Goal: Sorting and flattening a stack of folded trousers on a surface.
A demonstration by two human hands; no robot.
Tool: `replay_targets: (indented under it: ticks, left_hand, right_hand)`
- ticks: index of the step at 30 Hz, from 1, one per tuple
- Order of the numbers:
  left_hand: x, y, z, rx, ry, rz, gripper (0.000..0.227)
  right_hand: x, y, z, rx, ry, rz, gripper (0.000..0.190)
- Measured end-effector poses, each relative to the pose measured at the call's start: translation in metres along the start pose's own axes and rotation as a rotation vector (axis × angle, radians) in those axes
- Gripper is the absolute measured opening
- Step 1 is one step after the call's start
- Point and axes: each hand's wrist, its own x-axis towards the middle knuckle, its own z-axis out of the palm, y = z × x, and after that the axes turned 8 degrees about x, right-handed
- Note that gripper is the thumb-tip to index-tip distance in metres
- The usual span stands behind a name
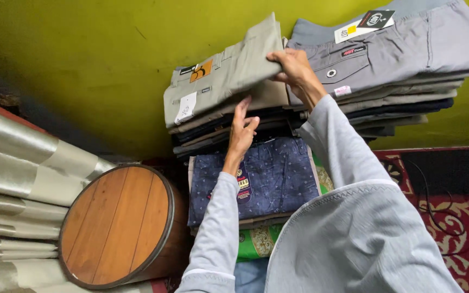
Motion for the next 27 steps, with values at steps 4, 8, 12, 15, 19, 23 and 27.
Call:
replay_targets:
  ticks: [4, 8, 12, 15, 19, 23, 27]
  left_hand:
    - [0.000, 0.022, -0.003, -0.352, 0.060, -0.198, 0.048]
    - [0.015, -0.101, -0.038, -1.275, 0.023, -0.384, 0.039]
    - [-0.042, -0.096, -0.055, -1.276, 0.120, -0.484, 0.046]
    - [-0.091, -0.086, -0.078, -1.260, 0.199, -0.554, 0.052]
    - [-0.138, -0.069, -0.111, -1.238, 0.316, -0.658, 0.061]
    - [-0.185, -0.049, -0.137, -1.229, 0.381, -0.728, 0.068]
    - [-0.204, -0.017, -0.135, -1.180, 0.492, -0.779, 0.068]
  right_hand:
    - [-0.044, -0.026, 0.015, 0.196, -0.040, -0.088, 0.023]
    - [-0.115, -0.036, -0.026, 0.064, -0.080, -0.187, 0.061]
    - [-0.161, -0.008, -0.090, -0.037, -0.146, -0.170, 0.092]
    - [-0.191, 0.014, -0.110, -0.058, -0.183, -0.175, 0.097]
    - [-0.235, 0.033, -0.109, -0.168, -0.128, -0.162, 0.086]
    - [-0.234, 0.102, -0.135, -0.314, -0.130, -0.185, 0.076]
    - [-0.234, 0.131, -0.140, -0.410, -0.067, 0.012, 0.072]
